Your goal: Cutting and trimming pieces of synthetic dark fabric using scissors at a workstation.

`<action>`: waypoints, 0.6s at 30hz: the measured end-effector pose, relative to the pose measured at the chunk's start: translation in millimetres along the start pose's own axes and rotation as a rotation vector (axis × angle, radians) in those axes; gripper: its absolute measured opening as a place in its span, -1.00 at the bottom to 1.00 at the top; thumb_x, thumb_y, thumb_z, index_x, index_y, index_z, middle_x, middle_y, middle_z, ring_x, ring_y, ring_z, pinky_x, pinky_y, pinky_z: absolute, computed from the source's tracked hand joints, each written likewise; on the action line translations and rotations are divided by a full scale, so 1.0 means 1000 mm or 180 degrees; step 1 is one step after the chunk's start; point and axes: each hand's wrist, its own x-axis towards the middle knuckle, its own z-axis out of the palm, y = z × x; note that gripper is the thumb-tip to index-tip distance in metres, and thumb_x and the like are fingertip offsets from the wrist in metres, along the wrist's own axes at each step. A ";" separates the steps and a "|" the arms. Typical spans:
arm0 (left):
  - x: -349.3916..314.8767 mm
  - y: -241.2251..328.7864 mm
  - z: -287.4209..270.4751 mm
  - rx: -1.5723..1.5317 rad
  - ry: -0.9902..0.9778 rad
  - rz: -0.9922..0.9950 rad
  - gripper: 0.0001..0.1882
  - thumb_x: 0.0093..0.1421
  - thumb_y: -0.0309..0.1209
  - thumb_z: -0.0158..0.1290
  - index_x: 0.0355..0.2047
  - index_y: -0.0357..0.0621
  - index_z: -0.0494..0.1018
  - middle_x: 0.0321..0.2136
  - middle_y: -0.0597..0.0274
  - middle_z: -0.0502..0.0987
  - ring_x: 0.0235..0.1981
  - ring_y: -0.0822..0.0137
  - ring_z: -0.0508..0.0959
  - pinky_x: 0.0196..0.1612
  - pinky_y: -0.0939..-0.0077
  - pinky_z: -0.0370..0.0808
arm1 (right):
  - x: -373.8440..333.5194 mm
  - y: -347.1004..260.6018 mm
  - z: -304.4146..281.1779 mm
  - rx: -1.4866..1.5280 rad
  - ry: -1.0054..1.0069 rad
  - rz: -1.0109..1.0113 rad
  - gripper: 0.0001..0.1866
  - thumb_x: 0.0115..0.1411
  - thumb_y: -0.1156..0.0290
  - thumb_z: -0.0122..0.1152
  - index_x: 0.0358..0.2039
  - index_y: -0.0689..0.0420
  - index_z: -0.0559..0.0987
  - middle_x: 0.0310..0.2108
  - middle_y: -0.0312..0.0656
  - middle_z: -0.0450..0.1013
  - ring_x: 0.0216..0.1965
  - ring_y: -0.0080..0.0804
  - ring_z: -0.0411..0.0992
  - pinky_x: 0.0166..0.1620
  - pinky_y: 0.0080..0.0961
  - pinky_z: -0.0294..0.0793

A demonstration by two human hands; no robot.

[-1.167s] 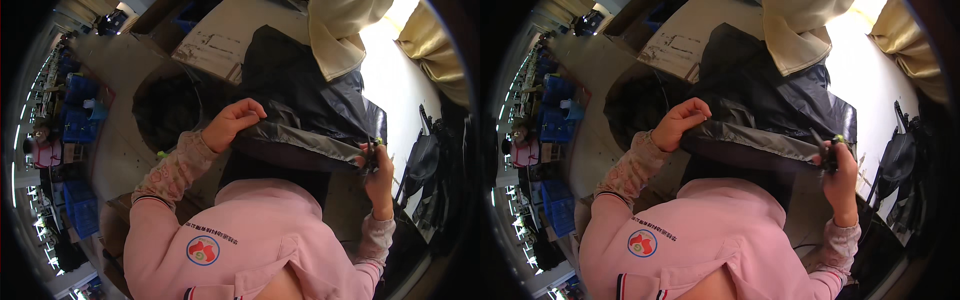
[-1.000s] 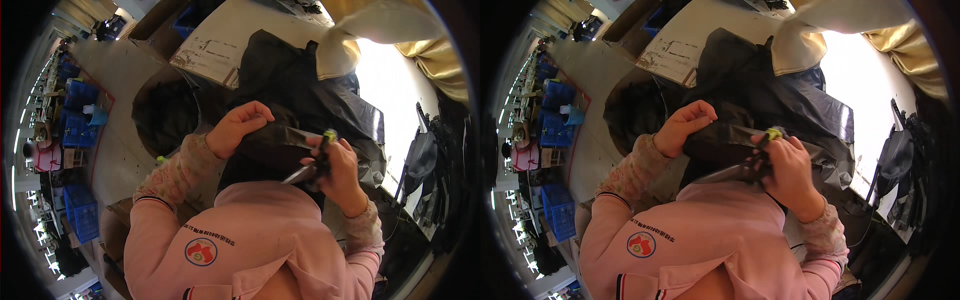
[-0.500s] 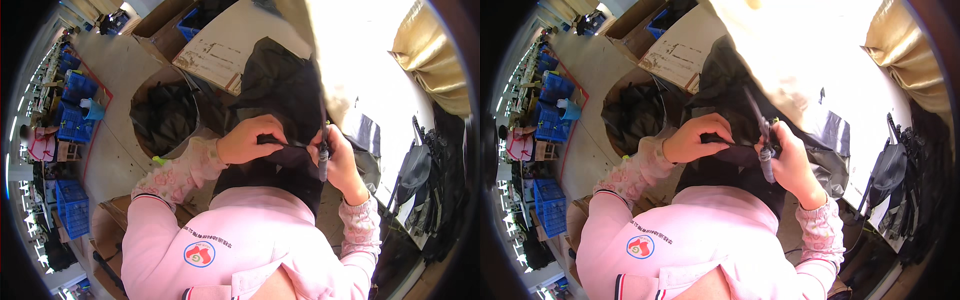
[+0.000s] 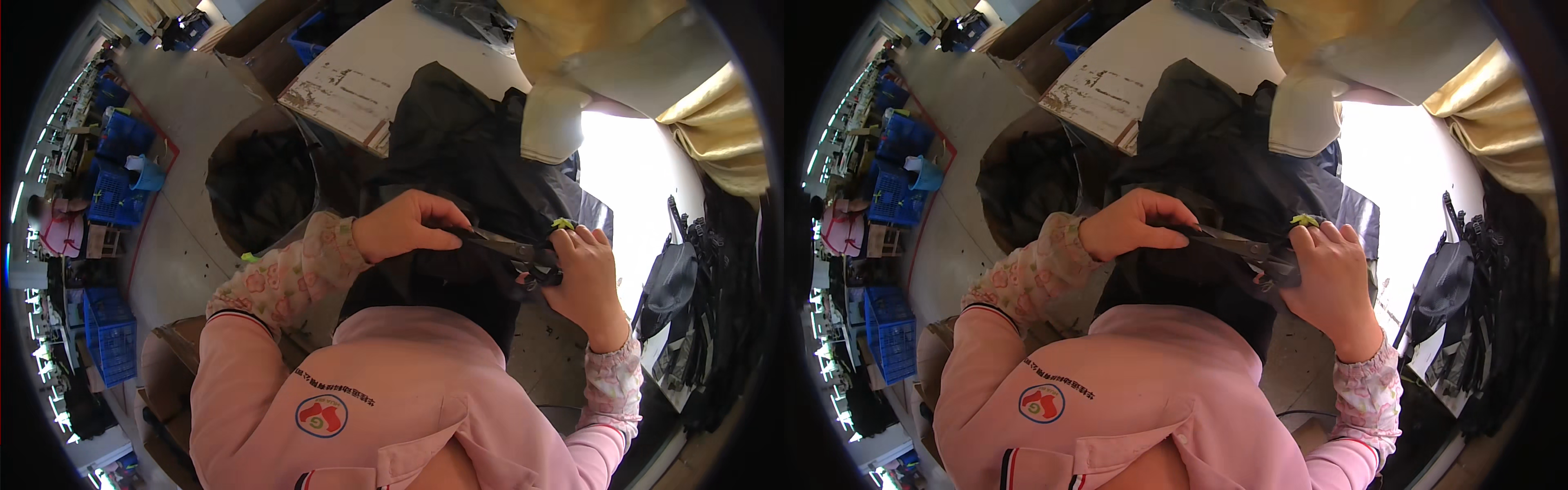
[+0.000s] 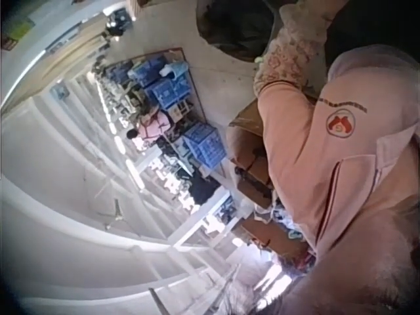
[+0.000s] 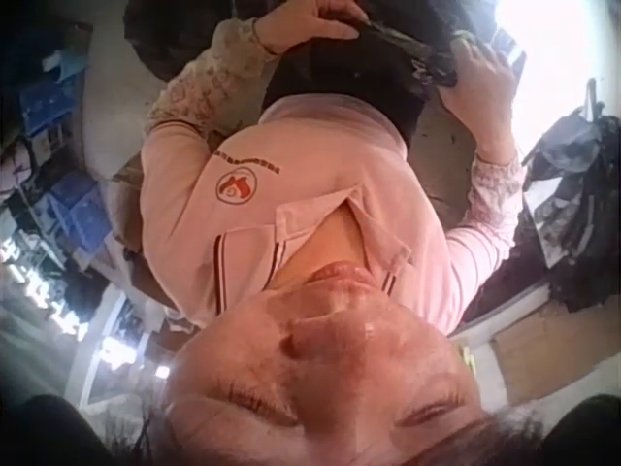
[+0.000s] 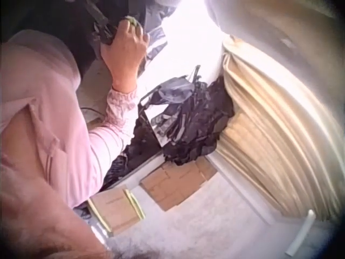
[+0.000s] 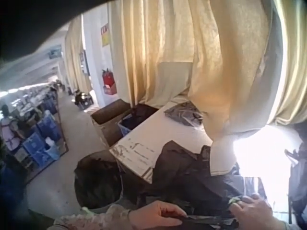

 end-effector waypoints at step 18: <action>-0.010 0.019 -0.010 0.0457 0.0017 0.0117 -0.76 0.13 -0.53 0.17 -0.17 -0.29 0.55 -0.29 0.33 0.57 -0.23 0.55 0.50 -0.11 0.64 0.44 | -0.007 0.013 0.004 0.0149 0.0032 0.0212 -0.62 -0.23 0.28 0.49 -0.54 0.13 0.43 -0.63 -0.15 0.42 -0.49 -0.12 0.44 -0.36 -0.32 0.34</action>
